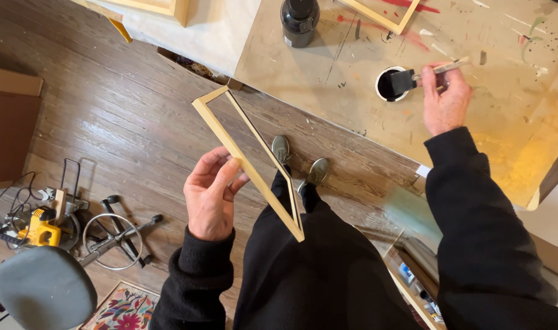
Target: Painting wooden picture frames with black paint using a foam brush.
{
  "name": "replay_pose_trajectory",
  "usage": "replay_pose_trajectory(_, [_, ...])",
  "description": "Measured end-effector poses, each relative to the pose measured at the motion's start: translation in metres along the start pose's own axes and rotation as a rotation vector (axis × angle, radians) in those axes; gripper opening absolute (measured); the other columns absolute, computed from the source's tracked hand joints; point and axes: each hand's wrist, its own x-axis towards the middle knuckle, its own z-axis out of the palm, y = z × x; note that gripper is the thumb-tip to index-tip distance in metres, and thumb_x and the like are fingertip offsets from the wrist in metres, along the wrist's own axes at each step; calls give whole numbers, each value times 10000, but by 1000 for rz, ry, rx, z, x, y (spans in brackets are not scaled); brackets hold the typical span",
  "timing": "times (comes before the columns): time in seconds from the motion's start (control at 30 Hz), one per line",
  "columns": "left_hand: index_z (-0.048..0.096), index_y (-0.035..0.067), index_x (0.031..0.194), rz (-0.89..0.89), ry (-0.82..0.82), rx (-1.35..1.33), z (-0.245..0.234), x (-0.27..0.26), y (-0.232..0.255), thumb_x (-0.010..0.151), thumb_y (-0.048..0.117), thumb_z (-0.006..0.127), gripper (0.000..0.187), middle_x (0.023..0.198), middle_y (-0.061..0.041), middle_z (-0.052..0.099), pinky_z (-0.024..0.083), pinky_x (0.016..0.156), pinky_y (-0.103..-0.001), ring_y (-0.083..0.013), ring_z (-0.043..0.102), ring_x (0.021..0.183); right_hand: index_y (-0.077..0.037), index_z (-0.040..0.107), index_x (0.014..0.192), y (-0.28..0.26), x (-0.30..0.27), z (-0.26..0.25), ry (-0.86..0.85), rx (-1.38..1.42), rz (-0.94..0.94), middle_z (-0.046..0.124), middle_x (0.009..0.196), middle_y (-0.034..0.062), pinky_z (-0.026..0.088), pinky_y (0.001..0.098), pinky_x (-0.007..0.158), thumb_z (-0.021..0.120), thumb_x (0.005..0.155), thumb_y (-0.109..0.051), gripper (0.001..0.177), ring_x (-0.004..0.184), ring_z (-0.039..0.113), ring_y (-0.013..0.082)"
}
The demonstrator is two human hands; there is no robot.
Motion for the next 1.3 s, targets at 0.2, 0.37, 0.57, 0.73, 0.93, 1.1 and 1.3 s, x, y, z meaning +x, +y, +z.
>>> replay_pose_trajectory(0.2, [681, 1, 1189, -8, -8, -36, 6, 9, -7, 966, -15, 673, 223, 1048, -61, 720, 621, 828, -327, -151, 714, 940, 54, 629, 1171, 6, -4, -10, 6, 111, 118, 698, 912, 57, 478, 229, 667, 659, 1164, -115, 171, 760, 623, 73])
replay_pose_trajectory(0.37, [680, 2, 1189, -16, -12, -26, 14, 9, -8, 966, -14, 671, 224, 1051, -64, 723, 621, 831, -332, -155, 715, 946, 50, 620, 1160, 11, -9, -6, 8, 185, 149, 698, 923, 58, 479, 229, 658, 654, 1166, -111, 164, 747, 617, 69])
replay_pose_trajectory(0.57, [677, 3, 1197, -16, -17, -43, 16, 11, -10, 967, -15, 672, 231, 1049, -62, 720, 621, 834, -336, -152, 714, 950, 51, 618, 1153, 18, -12, -7, -9, 169, 152, 706, 916, 67, 478, 228, 653, 661, 1161, -116, 173, 736, 611, 72])
replay_pose_trajectory(0.73, [676, 3, 1199, -15, -16, -53, 19, 12, -13, 965, -15, 673, 234, 1048, -64, 726, 615, 829, -327, -151, 714, 949, 51, 627, 1157, 15, -16, -12, -26, 147, 157, 707, 914, 71, 475, 229, 660, 671, 1156, -123, 179, 739, 605, 74])
replay_pose_trajectory(0.93, [674, 2, 1205, -27, -23, -52, 26, 15, -13, 967, -7, 678, 237, 1048, -65, 728, 609, 822, -317, -146, 713, 946, 55, 624, 1153, 8, -25, -20, -54, 125, 172, 708, 919, 64, 484, 225, 677, 671, 1146, -125, 186, 757, 614, 68])
replay_pose_trajectory(1.1, [671, -1, 1211, -28, -58, -55, 32, 16, -14, 971, -1, 677, 240, 1052, -76, 734, 617, 833, -328, -153, 718, 946, 54, 631, 1151, 5, -33, -29, -94, 122, 207, 701, 925, 69, 494, 226, 689, 670, 1142, -127, 186, 774, 626, 79])
replay_pose_trajectory(1.3, [673, -10, 1217, -50, -109, -86, 43, 20, -17, 968, 6, 681, 249, 1070, -96, 739, 619, 809, -335, -167, 719, 934, 31, 610, 1160, -37, -33, -68, -130, 256, 228, 690, 1012, 70, 543, 239, 793, 639, 1198, -127, 165, 899, 668, 104])
